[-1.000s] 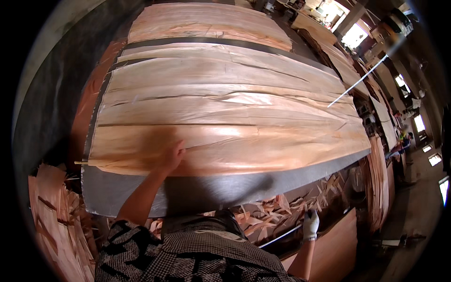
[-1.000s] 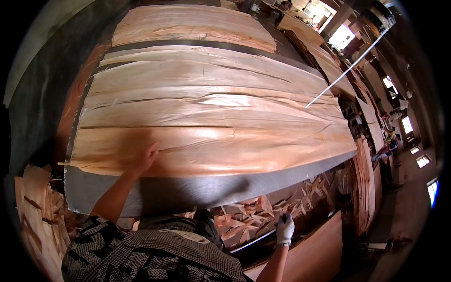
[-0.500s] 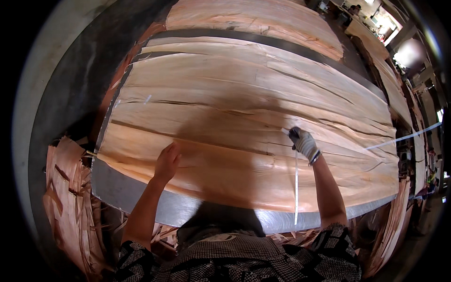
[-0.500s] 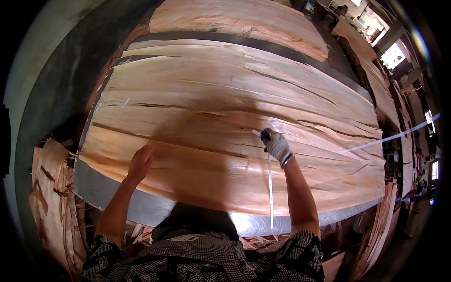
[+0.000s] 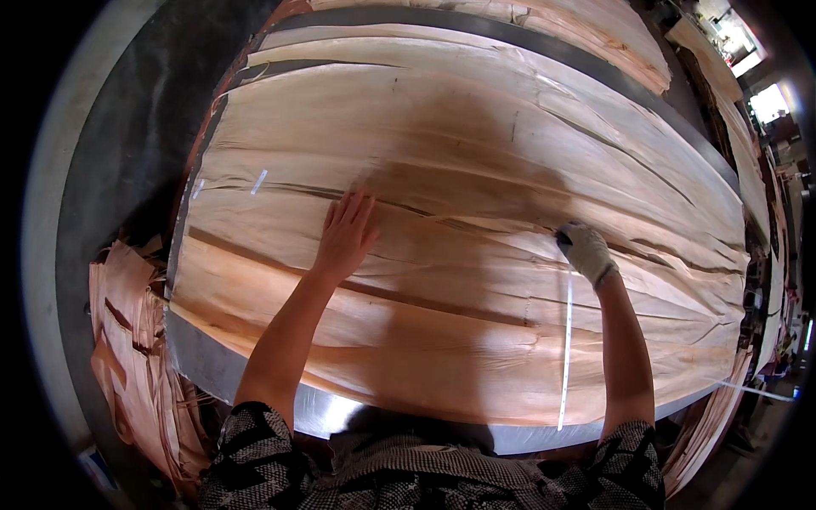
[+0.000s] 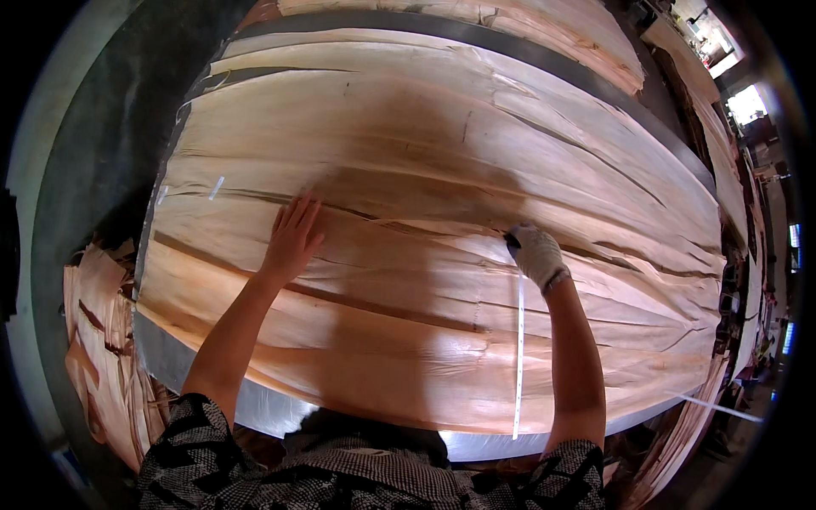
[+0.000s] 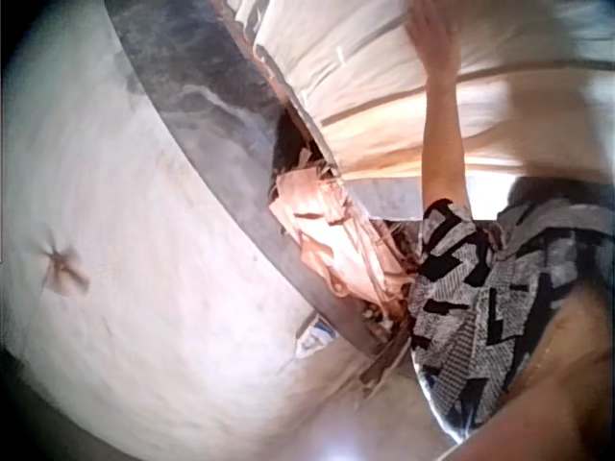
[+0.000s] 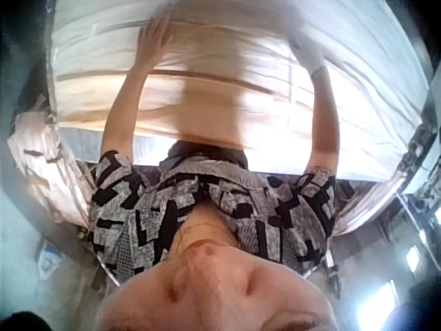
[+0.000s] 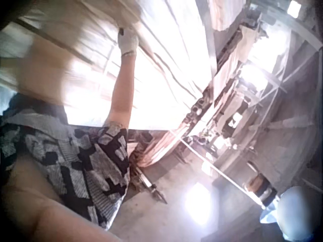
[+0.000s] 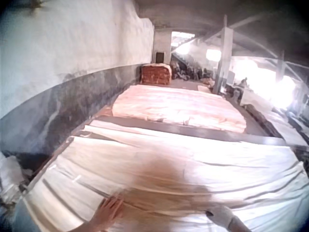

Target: The person processes wood veneer sheets in a workshop. They begin by applying small pieces of tape to a large sheet, then move to a different station to peel and separate thin strips of veneer. Finally, they align several thin veneer strips on a metal surface and apply white adhesive tape across them to join them.

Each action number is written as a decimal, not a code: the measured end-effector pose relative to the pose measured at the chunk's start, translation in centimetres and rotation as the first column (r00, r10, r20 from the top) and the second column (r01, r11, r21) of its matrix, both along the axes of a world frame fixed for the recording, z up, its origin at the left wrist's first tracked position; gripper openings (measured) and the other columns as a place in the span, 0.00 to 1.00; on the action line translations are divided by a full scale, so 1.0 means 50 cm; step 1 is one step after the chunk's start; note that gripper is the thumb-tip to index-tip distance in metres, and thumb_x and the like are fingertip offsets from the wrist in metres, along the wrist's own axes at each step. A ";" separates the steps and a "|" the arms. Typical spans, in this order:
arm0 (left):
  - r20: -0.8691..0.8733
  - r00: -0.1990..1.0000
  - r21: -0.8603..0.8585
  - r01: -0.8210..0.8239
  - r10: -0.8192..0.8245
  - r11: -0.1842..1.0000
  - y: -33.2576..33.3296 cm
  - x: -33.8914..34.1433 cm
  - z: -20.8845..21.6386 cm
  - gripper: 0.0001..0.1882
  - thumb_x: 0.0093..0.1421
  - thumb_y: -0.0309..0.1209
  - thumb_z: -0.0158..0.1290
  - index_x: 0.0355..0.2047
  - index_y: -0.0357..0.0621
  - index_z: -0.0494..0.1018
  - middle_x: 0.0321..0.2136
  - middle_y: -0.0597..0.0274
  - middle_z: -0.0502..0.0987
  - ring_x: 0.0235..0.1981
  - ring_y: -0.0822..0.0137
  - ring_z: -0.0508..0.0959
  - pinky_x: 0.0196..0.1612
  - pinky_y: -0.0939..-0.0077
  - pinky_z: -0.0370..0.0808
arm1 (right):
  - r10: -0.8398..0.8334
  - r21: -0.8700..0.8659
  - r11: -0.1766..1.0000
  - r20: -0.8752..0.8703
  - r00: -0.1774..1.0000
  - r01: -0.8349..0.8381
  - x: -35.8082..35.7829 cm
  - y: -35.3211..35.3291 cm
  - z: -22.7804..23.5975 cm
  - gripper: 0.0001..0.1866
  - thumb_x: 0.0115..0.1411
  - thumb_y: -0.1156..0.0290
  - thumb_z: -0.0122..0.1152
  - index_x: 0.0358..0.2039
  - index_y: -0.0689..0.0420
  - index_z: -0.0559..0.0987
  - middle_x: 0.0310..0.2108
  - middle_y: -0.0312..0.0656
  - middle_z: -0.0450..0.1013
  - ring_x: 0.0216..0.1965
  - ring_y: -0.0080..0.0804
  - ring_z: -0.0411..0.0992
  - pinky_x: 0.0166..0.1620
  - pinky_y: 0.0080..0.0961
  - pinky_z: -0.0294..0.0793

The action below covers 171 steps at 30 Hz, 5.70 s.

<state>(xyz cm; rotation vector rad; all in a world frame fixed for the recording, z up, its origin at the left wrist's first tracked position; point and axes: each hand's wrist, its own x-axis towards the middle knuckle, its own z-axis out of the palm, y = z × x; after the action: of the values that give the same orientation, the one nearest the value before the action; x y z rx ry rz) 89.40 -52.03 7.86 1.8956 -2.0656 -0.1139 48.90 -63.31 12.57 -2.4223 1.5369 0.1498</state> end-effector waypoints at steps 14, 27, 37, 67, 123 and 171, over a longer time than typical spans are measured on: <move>-0.558 0.779 0.223 0.473 -0.286 0.852 -0.174 -0.195 0.029 0.13 0.51 0.38 0.53 0.23 0.39 0.74 0.23 0.51 0.74 0.27 0.54 0.74 0.30 0.65 0.69 | 0.096 -0.277 0.961 0.374 0.923 0.012 -0.047 0.138 0.063 0.11 0.44 0.81 0.56 0.30 0.52 0.74 0.33 0.42 0.71 0.30 0.39 0.71 0.31 0.29 0.72; -0.540 0.832 0.529 0.452 -0.126 0.718 -0.253 -0.086 0.090 0.11 0.49 0.37 0.56 0.25 0.42 0.74 0.19 0.64 0.73 0.24 0.73 0.71 0.28 0.77 0.67 | 0.041 -0.168 0.985 0.387 0.921 0.027 -0.067 0.101 0.040 0.07 0.48 0.79 0.54 0.30 0.55 0.74 0.31 0.44 0.71 0.32 0.41 0.71 0.34 0.30 0.71; -0.733 0.671 0.399 0.286 0.115 0.871 -0.291 0.038 0.214 0.08 0.55 0.35 0.50 0.28 0.45 0.74 0.22 0.74 0.72 0.18 0.83 0.63 0.21 0.87 0.61 | -0.074 -0.043 0.995 0.356 0.932 0.095 -0.071 0.049 -0.023 0.06 0.48 0.75 0.56 0.29 0.58 0.74 0.30 0.45 0.71 0.31 0.44 0.70 0.35 0.31 0.70; -0.141 0.893 -0.146 0.408 -0.427 0.901 -0.049 -0.034 0.021 0.22 0.52 0.34 0.48 0.48 0.44 0.65 0.53 0.56 0.62 0.57 0.56 0.57 0.60 0.57 0.47 | -0.570 0.566 0.802 0.625 0.534 0.193 0.081 0.081 0.000 0.10 0.57 0.71 0.52 0.39 0.55 0.75 0.19 0.32 0.72 0.13 0.10 0.58 0.15 0.10 0.55; -0.002 0.998 0.057 0.060 -0.060 0.997 -0.005 -0.078 -0.014 0.34 0.53 0.43 0.49 0.56 0.42 0.54 0.58 0.54 0.53 0.59 0.53 0.52 0.59 0.52 0.47 | -0.776 0.736 0.621 0.530 0.343 0.268 0.257 0.079 -0.049 0.10 0.56 0.69 0.52 0.39 0.56 0.73 0.24 0.36 0.71 0.14 0.20 0.67 0.12 0.14 0.57; -0.127 0.991 0.061 0.053 -0.045 0.997 0.008 0.083 -0.011 0.32 0.51 0.33 0.51 0.56 0.47 0.55 0.55 0.53 0.57 0.55 0.55 0.58 0.58 0.60 0.53 | -0.465 0.312 0.883 0.492 0.736 0.350 0.210 0.010 -0.130 0.07 0.51 0.71 0.53 0.31 0.60 0.73 0.24 0.46 0.73 0.26 0.37 0.72 0.31 0.28 0.69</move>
<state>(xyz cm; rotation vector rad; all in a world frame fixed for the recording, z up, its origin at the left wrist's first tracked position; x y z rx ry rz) 93.52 -51.64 7.30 1.8247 -2.0465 -0.3067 59.42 -62.82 6.08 -1.6890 1.6178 -0.4366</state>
